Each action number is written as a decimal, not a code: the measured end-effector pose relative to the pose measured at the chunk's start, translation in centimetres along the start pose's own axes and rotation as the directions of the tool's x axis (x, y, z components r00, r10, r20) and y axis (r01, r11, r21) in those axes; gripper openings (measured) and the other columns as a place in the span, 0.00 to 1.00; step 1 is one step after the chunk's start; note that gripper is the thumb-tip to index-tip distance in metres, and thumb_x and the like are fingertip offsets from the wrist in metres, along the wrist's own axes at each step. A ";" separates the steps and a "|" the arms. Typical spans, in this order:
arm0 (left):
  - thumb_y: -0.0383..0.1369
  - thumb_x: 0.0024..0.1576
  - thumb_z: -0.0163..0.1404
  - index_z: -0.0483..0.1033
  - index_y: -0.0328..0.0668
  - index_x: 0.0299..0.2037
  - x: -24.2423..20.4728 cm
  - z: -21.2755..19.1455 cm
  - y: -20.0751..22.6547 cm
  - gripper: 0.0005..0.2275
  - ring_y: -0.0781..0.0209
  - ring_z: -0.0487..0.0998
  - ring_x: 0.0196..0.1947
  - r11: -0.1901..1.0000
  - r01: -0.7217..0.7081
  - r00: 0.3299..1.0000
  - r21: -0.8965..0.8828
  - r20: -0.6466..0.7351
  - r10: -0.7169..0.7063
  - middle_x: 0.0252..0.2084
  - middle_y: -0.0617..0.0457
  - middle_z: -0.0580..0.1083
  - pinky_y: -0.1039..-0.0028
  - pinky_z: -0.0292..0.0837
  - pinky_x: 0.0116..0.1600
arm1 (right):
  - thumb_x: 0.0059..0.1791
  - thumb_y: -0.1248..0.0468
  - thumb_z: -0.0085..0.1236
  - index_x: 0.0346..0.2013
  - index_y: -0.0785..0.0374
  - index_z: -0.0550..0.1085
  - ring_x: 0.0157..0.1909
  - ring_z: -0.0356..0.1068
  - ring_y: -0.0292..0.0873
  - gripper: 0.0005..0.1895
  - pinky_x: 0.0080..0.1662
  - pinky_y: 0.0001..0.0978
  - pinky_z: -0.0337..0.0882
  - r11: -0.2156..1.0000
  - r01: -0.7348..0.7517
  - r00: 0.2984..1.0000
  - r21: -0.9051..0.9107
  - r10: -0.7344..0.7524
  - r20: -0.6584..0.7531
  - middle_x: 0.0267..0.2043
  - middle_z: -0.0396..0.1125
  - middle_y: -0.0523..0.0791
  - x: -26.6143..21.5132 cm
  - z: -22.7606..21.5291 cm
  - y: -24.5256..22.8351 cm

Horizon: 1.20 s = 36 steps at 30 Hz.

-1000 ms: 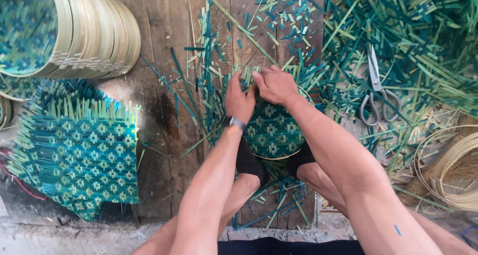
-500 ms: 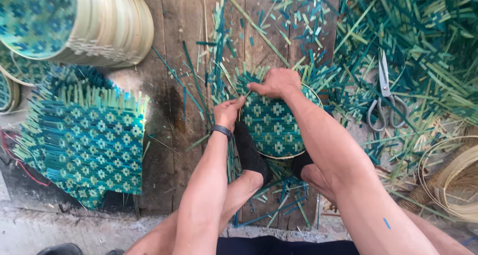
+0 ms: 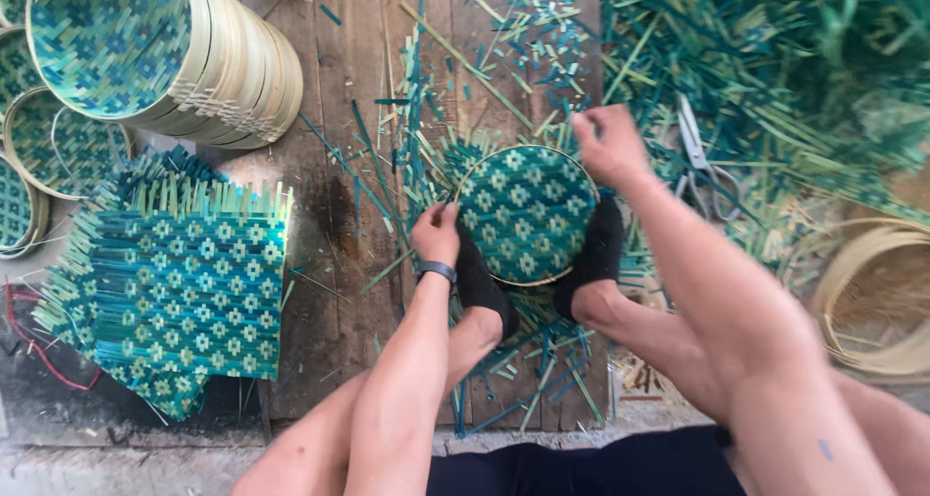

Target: The person places a circular bamboo frame onto a woven mat, trims the excess woven material around the frame using scissors, and then removes the frame to reveal a finished circular piece. This process is repeated multiple times.

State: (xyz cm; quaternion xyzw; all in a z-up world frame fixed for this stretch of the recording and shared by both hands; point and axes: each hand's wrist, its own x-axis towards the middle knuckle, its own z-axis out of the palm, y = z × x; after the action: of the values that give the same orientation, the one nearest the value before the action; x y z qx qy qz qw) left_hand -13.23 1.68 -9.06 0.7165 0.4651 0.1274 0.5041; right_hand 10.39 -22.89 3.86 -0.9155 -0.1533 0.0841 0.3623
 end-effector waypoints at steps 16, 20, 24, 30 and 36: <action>0.39 0.57 0.61 0.83 0.32 0.46 -5.5 -8.8 5.4 0.16 0.67 0.78 0.35 0.999 -0.036 0.993 0.015 0.115 0.034 0.37 0.51 0.81 0.74 0.74 0.45 | 0.52 0.44 0.55 0.50 0.56 0.79 0.45 0.77 0.52 0.23 0.50 0.47 0.75 0.887 0.032 0.868 -0.460 0.204 0.453 0.44 0.77 0.51 -13.1 -23.6 -4.2; 0.46 0.59 0.58 0.81 0.30 0.49 -2.9 -4.1 3.8 0.22 0.63 0.77 0.43 0.987 0.140 0.964 -0.075 0.240 -0.118 0.45 0.50 0.81 0.71 0.71 0.52 | 0.50 0.45 0.56 0.51 0.65 0.76 0.47 0.77 0.53 0.27 0.51 0.44 0.75 0.982 -0.042 0.859 -0.186 0.131 0.494 0.45 0.76 0.54 -12.9 -12.7 0.4; 0.55 0.62 0.49 0.69 0.34 0.64 -2.7 -0.7 4.8 0.31 0.67 0.68 0.61 0.892 0.400 0.885 -0.209 0.339 -0.318 0.63 0.57 0.70 0.71 0.58 0.65 | 0.52 0.44 0.56 0.58 0.72 0.70 0.56 0.71 0.60 0.34 0.57 0.46 0.70 0.965 -0.262 0.934 -0.027 0.260 0.245 0.53 0.71 0.61 -11.2 -3.3 1.8; 0.54 0.61 0.45 0.75 0.38 0.56 -4.0 -1.6 11.6 0.26 0.55 0.73 0.56 0.547 0.408 0.900 -0.731 0.424 -0.103 0.55 0.50 0.76 0.60 0.65 0.62 | 0.55 0.46 0.48 0.55 0.69 0.70 0.50 0.71 0.53 0.28 0.54 0.40 0.70 0.904 -0.269 0.956 0.333 0.293 -0.023 0.49 0.71 0.57 -11.0 -2.9 0.2; 0.55 0.56 0.51 0.70 0.36 0.30 -1.2 -4.9 12.7 0.25 0.49 0.74 0.45 0.374 0.746 0.664 -0.551 0.665 -0.342 0.44 0.46 0.78 0.57 0.68 0.56 | 0.59 0.44 0.45 0.47 0.65 0.74 0.51 0.70 0.48 0.26 0.53 0.42 0.73 -0.011 -0.407 0.878 0.913 0.273 0.394 0.50 0.71 0.50 -10.4 -6.4 6.8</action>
State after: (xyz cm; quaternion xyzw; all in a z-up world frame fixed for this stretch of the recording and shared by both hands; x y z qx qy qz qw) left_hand -10.20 2.94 4.14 0.2180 0.4438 -0.0273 0.8688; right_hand 3.85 -35.23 4.27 -0.4329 0.1521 0.2951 0.8381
